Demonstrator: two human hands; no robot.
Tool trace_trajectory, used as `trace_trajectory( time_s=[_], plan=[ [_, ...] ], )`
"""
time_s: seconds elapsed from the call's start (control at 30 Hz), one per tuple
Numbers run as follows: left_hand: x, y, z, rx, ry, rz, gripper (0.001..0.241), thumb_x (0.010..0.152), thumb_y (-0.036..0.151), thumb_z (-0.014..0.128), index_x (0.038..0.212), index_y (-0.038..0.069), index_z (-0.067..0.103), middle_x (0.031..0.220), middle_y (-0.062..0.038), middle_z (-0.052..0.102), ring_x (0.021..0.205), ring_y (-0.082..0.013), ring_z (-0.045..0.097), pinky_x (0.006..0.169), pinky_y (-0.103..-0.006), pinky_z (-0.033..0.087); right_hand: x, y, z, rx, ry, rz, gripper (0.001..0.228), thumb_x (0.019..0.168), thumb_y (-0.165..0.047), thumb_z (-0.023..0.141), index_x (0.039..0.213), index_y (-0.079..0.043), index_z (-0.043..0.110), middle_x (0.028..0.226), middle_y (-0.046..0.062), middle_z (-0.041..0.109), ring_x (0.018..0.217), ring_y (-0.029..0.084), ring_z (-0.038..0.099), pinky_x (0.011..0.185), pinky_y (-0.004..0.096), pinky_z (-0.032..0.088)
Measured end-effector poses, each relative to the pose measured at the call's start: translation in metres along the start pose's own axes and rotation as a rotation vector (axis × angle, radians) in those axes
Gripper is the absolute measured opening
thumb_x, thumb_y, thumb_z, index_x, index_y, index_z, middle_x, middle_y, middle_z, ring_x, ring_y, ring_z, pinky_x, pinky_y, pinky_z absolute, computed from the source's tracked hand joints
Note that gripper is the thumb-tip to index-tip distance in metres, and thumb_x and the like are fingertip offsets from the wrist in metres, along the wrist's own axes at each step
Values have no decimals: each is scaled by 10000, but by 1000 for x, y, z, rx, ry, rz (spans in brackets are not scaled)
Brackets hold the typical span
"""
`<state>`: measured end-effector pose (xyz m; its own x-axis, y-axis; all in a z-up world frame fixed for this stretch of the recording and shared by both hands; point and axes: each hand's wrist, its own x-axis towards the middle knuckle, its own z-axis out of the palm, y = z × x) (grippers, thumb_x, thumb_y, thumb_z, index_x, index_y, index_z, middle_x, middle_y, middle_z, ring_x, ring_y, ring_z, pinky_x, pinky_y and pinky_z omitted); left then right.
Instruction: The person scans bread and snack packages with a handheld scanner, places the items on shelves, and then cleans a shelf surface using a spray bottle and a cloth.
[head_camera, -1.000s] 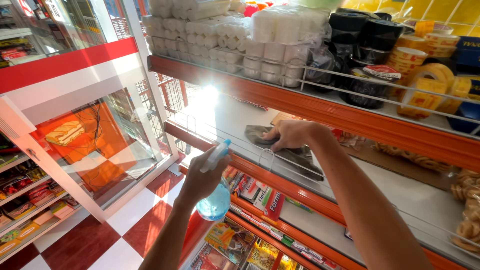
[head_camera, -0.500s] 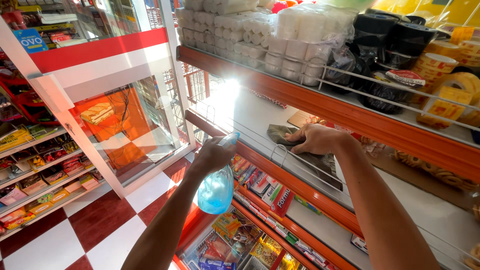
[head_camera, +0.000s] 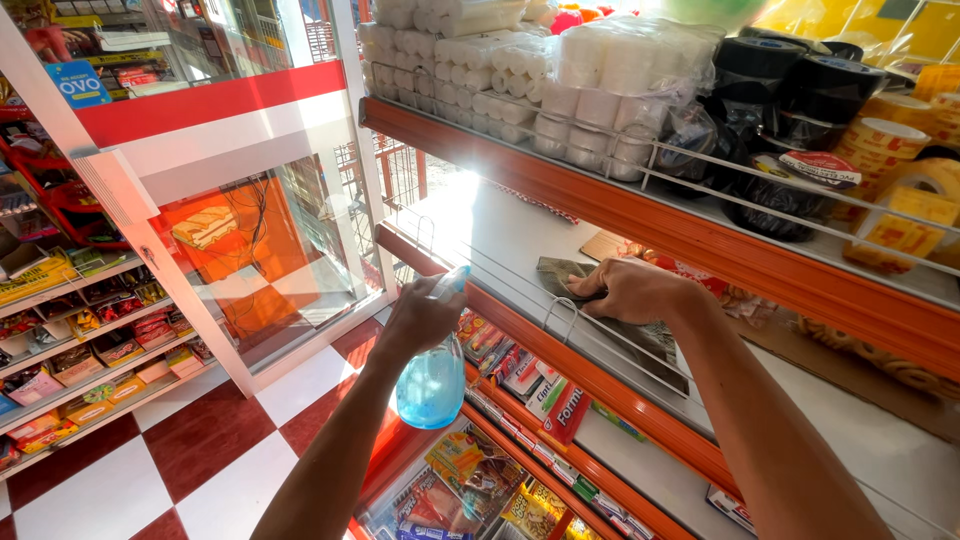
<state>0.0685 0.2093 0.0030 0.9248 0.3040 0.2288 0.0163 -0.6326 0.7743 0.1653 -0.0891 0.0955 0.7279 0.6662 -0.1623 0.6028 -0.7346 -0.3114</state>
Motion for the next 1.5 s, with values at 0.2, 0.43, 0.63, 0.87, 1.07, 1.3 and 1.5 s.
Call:
trace_trajectory(
  time_s=[0.2,0.43,0.63,0.87,1.07,1.3,1.5],
  plan=[
    [28,-48,9,690,237,737,83,866,119,647,828,45,648,863,-187,705,868,-396,698,785,-513,572,3,-3,-3,22,-18,72,544,865,-287,752,1386,-218,613,1499,-63,564,1369,147,563,1176,282,376],
    [55,-76,10,628,282,797,67,832,99,715,855,74,658,858,-144,727,875,-378,704,801,-475,581,6,3,-2,30,-7,30,564,840,-293,776,1372,-175,632,1498,-31,567,1392,145,538,1188,278,360],
    [55,-71,3,632,263,778,76,834,128,711,866,74,670,848,-154,722,869,-375,702,796,-483,575,3,-7,0,54,10,34,546,859,-263,753,1382,-181,619,1483,-24,584,1374,137,558,1186,272,362],
    [31,-27,-16,-59,465,491,374,862,168,670,1197,1,685,1078,-299,647,935,-430,683,801,-469,555,19,-17,1,-47,-22,8,488,918,-169,669,1393,-264,614,1535,-83,525,1408,134,504,1197,264,334],
    [46,-35,-12,-75,273,246,384,896,216,624,1167,-53,581,811,-263,702,803,-412,724,757,-492,564,62,-33,0,-60,-104,-34,492,938,-206,651,1415,-302,574,1573,-112,461,1439,172,455,1217,327,298],
    [40,-14,-28,-102,144,191,427,860,157,582,1234,-32,502,725,-230,706,716,-384,741,687,-478,573,168,-82,-3,-147,-132,-116,480,929,-299,670,1400,-371,612,1476,-50,591,1230,233,639,1060,414,477],
    [36,-10,-26,-47,196,268,705,851,157,573,1496,-15,347,691,-243,681,688,-395,739,713,-483,575,228,-111,-6,-353,-76,-232,381,967,-368,653,1342,-316,691,1225,26,746,1095,220,672,968,404,509]
  ],
)
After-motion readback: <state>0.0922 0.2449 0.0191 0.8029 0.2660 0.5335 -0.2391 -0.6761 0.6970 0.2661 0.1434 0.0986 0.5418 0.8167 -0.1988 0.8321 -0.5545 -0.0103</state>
